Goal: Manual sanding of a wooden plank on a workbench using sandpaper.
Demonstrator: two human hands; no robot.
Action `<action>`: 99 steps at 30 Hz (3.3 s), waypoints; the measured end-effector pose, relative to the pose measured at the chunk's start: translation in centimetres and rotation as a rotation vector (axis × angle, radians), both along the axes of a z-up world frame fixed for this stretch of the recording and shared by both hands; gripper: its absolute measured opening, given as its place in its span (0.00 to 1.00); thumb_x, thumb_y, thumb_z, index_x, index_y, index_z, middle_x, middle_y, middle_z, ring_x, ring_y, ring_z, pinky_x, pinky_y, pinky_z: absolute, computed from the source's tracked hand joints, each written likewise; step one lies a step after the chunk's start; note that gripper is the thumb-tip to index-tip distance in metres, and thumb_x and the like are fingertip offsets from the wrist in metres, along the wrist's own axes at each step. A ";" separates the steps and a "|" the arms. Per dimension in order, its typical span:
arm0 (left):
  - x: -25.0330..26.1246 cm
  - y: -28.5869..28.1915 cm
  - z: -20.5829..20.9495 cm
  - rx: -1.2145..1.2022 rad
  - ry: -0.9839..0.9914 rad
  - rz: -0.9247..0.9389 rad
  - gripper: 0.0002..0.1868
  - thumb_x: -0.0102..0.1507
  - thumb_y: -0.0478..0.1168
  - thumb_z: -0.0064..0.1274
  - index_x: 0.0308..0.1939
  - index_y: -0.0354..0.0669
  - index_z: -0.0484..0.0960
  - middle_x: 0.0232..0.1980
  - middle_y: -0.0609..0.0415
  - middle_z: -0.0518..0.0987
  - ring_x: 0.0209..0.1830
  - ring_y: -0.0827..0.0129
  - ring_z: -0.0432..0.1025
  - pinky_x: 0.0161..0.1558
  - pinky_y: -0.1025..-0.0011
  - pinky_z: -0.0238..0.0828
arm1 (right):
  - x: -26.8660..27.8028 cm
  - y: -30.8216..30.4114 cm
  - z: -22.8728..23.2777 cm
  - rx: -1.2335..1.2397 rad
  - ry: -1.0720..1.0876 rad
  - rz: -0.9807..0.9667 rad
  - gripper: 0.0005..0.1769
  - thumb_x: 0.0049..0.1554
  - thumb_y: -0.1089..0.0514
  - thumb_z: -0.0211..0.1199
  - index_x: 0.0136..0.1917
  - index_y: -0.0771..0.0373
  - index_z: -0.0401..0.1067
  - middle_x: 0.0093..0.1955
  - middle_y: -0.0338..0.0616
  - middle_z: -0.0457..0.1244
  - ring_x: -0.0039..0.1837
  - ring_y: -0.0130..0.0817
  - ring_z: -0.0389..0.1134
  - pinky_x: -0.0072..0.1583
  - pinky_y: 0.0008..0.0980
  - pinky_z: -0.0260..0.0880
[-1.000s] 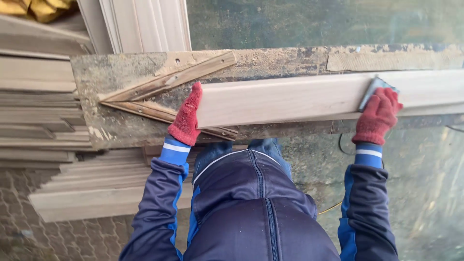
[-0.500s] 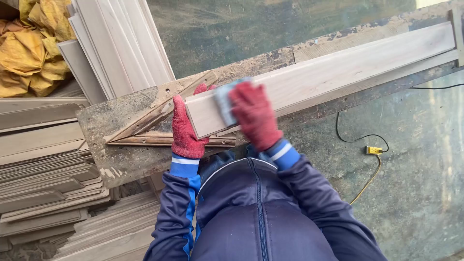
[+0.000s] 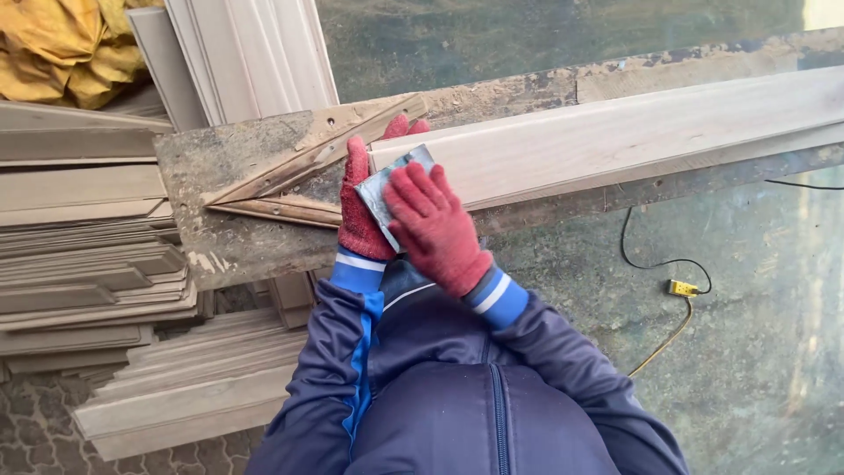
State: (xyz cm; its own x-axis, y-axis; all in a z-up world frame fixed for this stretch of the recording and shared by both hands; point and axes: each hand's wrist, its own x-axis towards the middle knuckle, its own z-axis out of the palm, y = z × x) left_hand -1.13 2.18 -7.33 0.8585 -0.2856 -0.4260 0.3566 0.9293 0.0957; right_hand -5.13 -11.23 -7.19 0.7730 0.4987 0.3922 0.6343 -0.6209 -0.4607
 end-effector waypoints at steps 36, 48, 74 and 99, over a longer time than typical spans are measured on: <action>-2.0 -2.4 8.2 1.887 -0.583 -0.103 0.27 0.57 0.31 0.59 0.53 0.37 0.59 0.75 0.45 0.71 0.60 0.56 0.75 0.57 0.68 0.70 | 7.1 -5.0 -6.0 -0.081 -0.128 -0.214 0.31 0.62 0.39 0.58 0.77 0.42 0.62 0.80 0.43 0.56 0.81 0.44 0.54 0.78 0.60 0.50; 0.8 -0.7 2.1 0.592 0.058 0.037 0.39 0.67 0.67 0.32 0.76 0.53 0.69 0.73 0.41 0.73 0.68 0.49 0.74 0.62 0.48 0.75 | 6.2 -18.0 -7.5 -0.549 0.024 -0.500 0.28 0.66 0.50 0.46 0.77 0.55 0.61 0.78 0.54 0.56 0.80 0.53 0.54 0.77 0.61 0.46; 0.4 -1.5 2.8 0.499 0.096 0.147 0.40 0.66 0.67 0.37 0.71 0.44 0.73 0.69 0.33 0.75 0.65 0.44 0.75 0.64 0.46 0.74 | 3.7 -21.0 -3.7 -0.100 0.015 -0.414 0.23 0.67 0.45 0.58 0.70 0.54 0.76 0.76 0.45 0.62 0.80 0.46 0.55 0.81 0.51 0.37; 3.4 -5.0 9.8 0.784 0.566 0.291 0.28 0.56 0.64 0.58 0.49 0.50 0.88 0.44 0.45 0.87 0.35 0.58 0.83 0.37 0.65 0.85 | 4.2 -18.1 -1.8 -0.186 -0.112 0.021 0.18 0.63 0.45 0.60 0.61 0.53 0.79 0.66 0.46 0.68 0.72 0.51 0.63 0.78 0.65 0.49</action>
